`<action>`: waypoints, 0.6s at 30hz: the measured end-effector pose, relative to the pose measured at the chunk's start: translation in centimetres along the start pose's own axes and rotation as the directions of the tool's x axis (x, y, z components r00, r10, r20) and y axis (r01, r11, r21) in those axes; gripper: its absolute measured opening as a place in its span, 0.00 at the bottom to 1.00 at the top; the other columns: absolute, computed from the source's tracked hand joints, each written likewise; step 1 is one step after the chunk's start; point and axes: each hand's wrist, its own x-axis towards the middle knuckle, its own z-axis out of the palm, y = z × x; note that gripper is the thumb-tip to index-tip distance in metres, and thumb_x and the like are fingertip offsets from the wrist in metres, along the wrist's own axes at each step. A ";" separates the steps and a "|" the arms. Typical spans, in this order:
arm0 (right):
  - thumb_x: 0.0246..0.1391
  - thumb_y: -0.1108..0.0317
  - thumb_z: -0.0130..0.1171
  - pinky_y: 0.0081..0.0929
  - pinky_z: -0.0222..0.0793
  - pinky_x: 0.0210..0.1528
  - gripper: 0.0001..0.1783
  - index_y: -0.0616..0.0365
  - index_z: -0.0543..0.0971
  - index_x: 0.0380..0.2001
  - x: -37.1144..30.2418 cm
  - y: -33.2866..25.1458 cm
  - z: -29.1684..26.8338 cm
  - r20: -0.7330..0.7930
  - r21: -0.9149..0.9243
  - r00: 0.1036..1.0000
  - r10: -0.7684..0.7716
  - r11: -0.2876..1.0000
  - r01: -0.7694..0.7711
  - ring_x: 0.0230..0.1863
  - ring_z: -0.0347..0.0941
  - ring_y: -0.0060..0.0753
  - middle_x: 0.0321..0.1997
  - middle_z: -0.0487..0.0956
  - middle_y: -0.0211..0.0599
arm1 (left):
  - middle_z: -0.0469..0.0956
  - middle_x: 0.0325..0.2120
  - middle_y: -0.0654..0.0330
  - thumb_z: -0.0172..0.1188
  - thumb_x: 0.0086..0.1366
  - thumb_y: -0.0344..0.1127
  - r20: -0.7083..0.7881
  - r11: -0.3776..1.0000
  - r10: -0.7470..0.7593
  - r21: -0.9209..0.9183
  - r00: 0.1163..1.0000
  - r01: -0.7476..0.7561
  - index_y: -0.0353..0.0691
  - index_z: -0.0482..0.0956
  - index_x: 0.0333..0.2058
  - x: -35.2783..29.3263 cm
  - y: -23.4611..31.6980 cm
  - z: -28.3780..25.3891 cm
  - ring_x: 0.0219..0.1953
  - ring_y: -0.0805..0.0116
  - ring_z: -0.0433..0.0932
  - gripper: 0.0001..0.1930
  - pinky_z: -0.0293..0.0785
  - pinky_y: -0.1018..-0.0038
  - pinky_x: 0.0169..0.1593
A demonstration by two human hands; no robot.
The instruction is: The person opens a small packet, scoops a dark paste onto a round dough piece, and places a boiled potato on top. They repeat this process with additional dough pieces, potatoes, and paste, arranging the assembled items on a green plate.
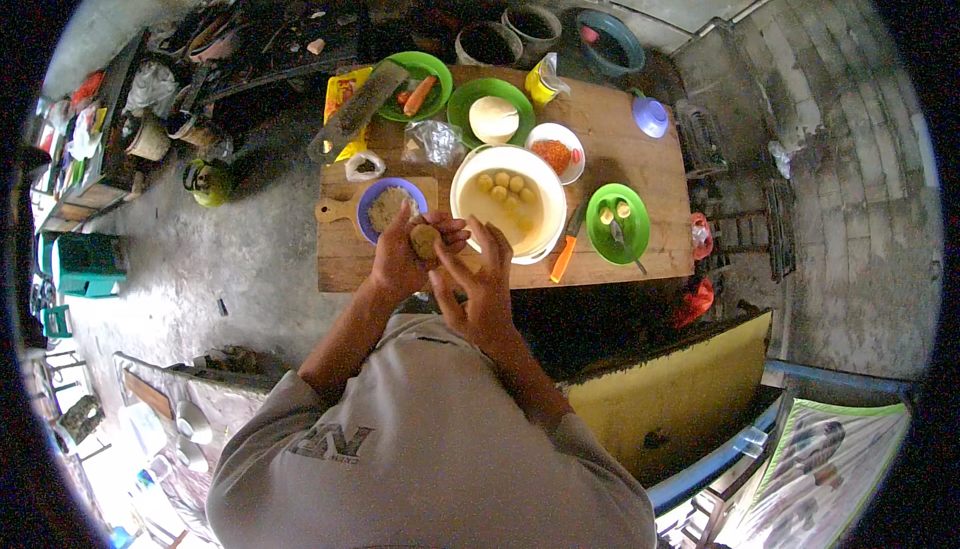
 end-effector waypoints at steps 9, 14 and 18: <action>0.55 0.64 0.69 0.58 0.54 0.74 0.21 0.54 0.86 0.53 -0.2 0.2 0.8 -0.018 0.025 1.000 -0.010 1.000 0.011 0.73 0.57 0.65 0.74 0.62 0.57 | 0.79 0.38 0.57 0.47 0.79 0.47 -0.023 0.999 0.045 -0.023 0.999 -0.046 0.42 0.75 0.45 0.5 -0.9 -2.2 0.40 0.57 0.80 0.15 0.78 0.61 0.47; 0.47 0.74 0.75 0.50 0.61 0.71 0.22 0.54 0.87 0.49 0.6 1.3 1.3 -0.092 0.077 0.994 0.060 0.996 -0.053 0.70 0.64 0.56 0.69 0.69 0.47 | 0.76 0.42 0.57 0.45 0.80 0.45 -0.038 0.994 0.031 0.109 0.999 -0.027 0.39 0.73 0.50 0.4 -1.2 -1.7 0.48 0.57 0.80 0.16 0.79 0.64 0.50; 0.46 0.77 0.75 0.43 0.68 0.66 0.21 0.54 0.87 0.46 1.1 1.8 1.5 -0.145 0.112 0.986 0.087 0.991 -0.071 0.67 0.69 0.50 0.64 0.73 0.43 | 0.76 0.52 0.51 0.43 0.81 0.46 0.023 0.992 0.026 0.126 0.999 -0.029 0.38 0.70 0.59 -0.3 -1.2 -0.1 0.59 0.51 0.78 0.20 0.76 0.58 0.61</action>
